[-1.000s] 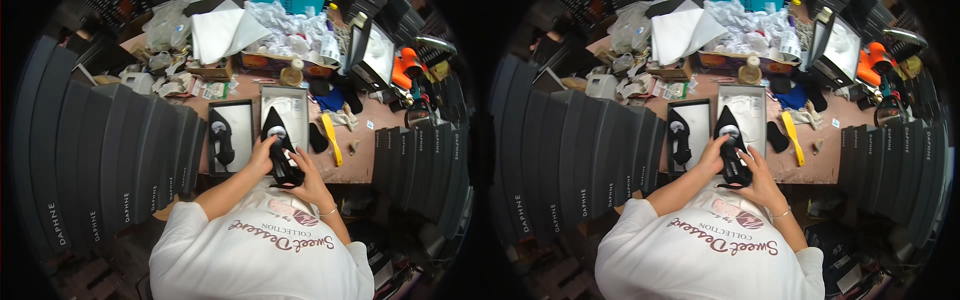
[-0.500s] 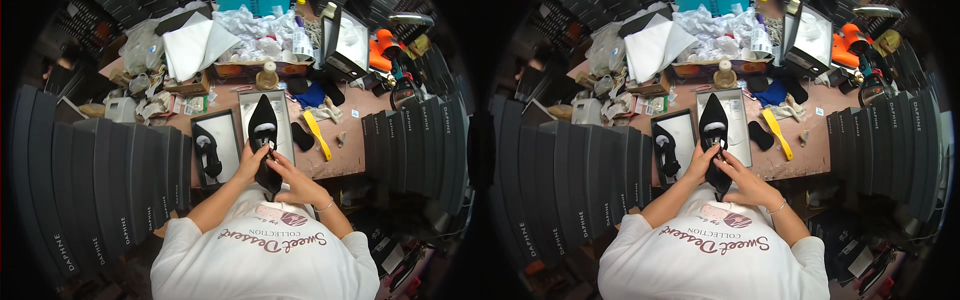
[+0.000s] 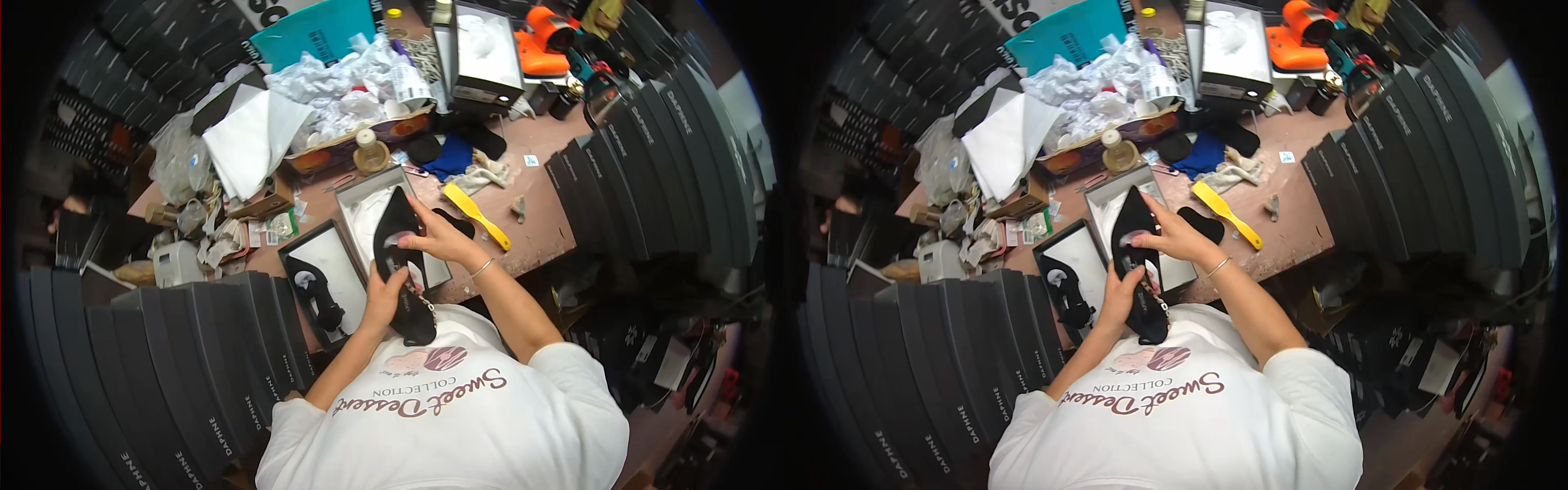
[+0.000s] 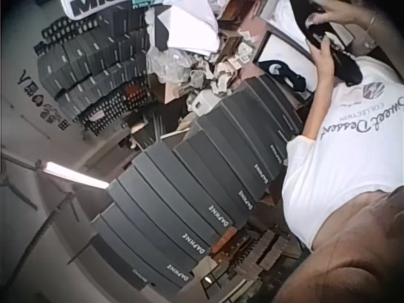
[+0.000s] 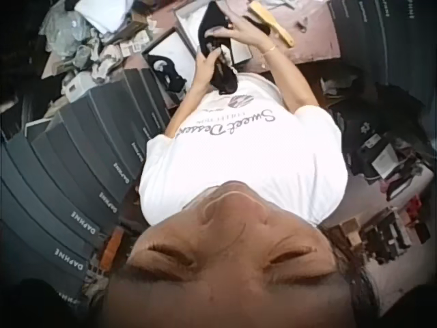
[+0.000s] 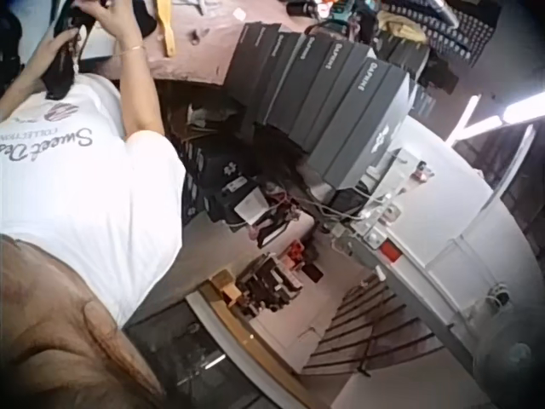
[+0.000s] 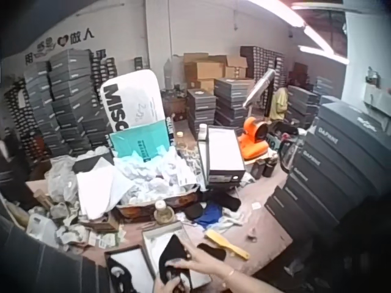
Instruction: Inspecting, cleaning, and packaging high-heeled shoes into individual shoe boxes at a manufacturing station.
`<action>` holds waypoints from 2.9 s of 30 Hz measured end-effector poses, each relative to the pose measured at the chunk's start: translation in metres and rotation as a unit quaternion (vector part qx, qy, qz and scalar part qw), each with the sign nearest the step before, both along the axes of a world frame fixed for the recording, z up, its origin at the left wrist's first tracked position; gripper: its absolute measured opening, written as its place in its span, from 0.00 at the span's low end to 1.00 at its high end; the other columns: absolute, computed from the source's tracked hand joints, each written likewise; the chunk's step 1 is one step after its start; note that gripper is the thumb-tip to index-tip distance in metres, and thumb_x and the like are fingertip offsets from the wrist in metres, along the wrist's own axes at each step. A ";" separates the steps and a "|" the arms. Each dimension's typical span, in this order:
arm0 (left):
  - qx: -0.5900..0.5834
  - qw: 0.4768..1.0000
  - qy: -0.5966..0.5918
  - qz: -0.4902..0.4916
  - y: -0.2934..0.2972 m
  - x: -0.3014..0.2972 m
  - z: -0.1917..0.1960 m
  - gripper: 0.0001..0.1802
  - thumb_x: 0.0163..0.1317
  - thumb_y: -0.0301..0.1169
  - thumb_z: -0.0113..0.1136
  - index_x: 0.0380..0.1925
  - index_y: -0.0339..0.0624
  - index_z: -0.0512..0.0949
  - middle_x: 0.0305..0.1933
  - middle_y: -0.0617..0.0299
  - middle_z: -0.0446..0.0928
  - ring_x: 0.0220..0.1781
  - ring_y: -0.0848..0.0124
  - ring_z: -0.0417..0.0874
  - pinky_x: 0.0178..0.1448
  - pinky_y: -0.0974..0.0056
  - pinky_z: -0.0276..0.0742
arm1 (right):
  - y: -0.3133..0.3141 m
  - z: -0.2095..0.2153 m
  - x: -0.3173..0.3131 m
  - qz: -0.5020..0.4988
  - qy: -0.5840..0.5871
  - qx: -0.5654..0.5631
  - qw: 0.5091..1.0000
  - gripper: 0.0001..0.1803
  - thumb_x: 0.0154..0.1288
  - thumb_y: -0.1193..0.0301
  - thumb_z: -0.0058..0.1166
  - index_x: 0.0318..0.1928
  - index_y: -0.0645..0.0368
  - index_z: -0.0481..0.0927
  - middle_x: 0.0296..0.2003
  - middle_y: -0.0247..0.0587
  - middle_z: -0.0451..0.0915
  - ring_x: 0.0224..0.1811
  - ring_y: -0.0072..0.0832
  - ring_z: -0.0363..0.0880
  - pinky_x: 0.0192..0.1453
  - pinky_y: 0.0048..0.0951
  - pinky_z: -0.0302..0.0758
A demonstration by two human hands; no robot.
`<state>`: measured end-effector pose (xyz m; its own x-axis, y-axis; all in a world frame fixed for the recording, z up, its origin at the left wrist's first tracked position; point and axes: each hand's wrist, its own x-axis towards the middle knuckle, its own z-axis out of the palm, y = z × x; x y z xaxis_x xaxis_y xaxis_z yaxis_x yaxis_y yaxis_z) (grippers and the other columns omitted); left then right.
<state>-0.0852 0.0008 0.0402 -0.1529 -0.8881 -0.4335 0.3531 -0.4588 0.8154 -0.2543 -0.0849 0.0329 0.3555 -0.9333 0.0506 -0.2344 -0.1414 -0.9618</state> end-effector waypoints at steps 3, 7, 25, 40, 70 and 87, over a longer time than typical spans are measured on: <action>0.041 0.995 0.059 0.066 -0.006 0.006 0.009 0.17 0.60 0.27 0.55 0.49 0.40 0.66 0.38 0.55 0.77 0.34 0.66 0.83 0.36 0.63 0.85 | 0.003 -0.021 -0.048 -0.080 0.124 0.007 0.989 0.47 0.53 0.63 0.68 0.68 0.64 0.57 0.62 0.54 0.67 0.61 0.41 0.70 0.61 0.36 0.69; 0.019 0.999 0.019 0.031 -0.010 0.014 -0.001 0.25 0.55 0.19 0.54 0.54 0.39 0.61 0.38 0.57 0.73 0.30 0.67 0.82 0.32 0.64 0.82 | 0.013 -0.098 -0.123 -0.178 0.416 -0.018 0.892 0.41 0.55 0.70 0.63 0.68 0.57 0.59 0.52 0.55 0.74 0.54 0.51 0.73 0.59 0.44 0.70; -0.212 0.954 -0.203 0.057 -0.030 0.009 0.021 0.39 0.53 0.16 0.48 0.67 0.44 0.52 0.50 0.56 0.70 0.38 0.73 0.75 0.41 0.69 0.74 | -0.027 0.056 -0.085 -0.200 0.345 -0.336 0.854 0.19 0.60 0.73 0.55 0.53 0.47 0.79 0.20 0.36 0.69 0.19 0.32 0.74 0.20 0.31 0.71; 0.087 0.985 0.059 -0.138 -0.025 0.079 0.053 0.16 0.55 0.29 0.54 0.42 0.30 0.72 0.25 0.55 0.77 0.25 0.67 0.79 0.34 0.64 0.78 | -0.005 0.072 -0.032 -0.088 0.168 -0.415 0.890 0.23 0.59 0.69 0.59 0.57 0.46 0.76 0.22 0.38 0.71 0.20 0.35 0.76 0.21 0.33 0.72; 0.251 0.718 0.621 0.190 -0.016 0.002 -0.117 0.16 0.65 0.33 0.53 0.45 0.30 0.71 0.37 0.54 0.76 0.34 0.68 0.80 0.38 0.67 0.80 | 0.009 0.020 -0.089 0.028 0.102 -0.119 0.987 0.57 0.48 0.54 0.70 0.71 0.63 0.50 0.69 0.63 0.54 0.73 0.53 0.51 0.73 0.41 0.52; -0.280 0.774 -0.562 -0.087 -0.077 -0.005 -0.065 0.11 0.61 0.26 0.56 0.42 0.35 0.79 0.38 0.47 0.80 0.41 0.53 0.82 0.45 0.57 0.77 | 0.100 0.070 -0.199 -0.080 0.014 0.169 0.982 0.19 0.49 0.74 0.65 0.43 0.70 0.80 0.45 0.43 0.79 0.44 0.25 0.75 0.52 0.26 0.70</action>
<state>-0.0899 -0.0762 -0.0245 -0.0974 -0.9931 0.0656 -0.7501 0.1165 0.6510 -0.4528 0.0152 0.1027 0.2001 -0.9390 -0.2796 -0.2545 0.2257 -0.9403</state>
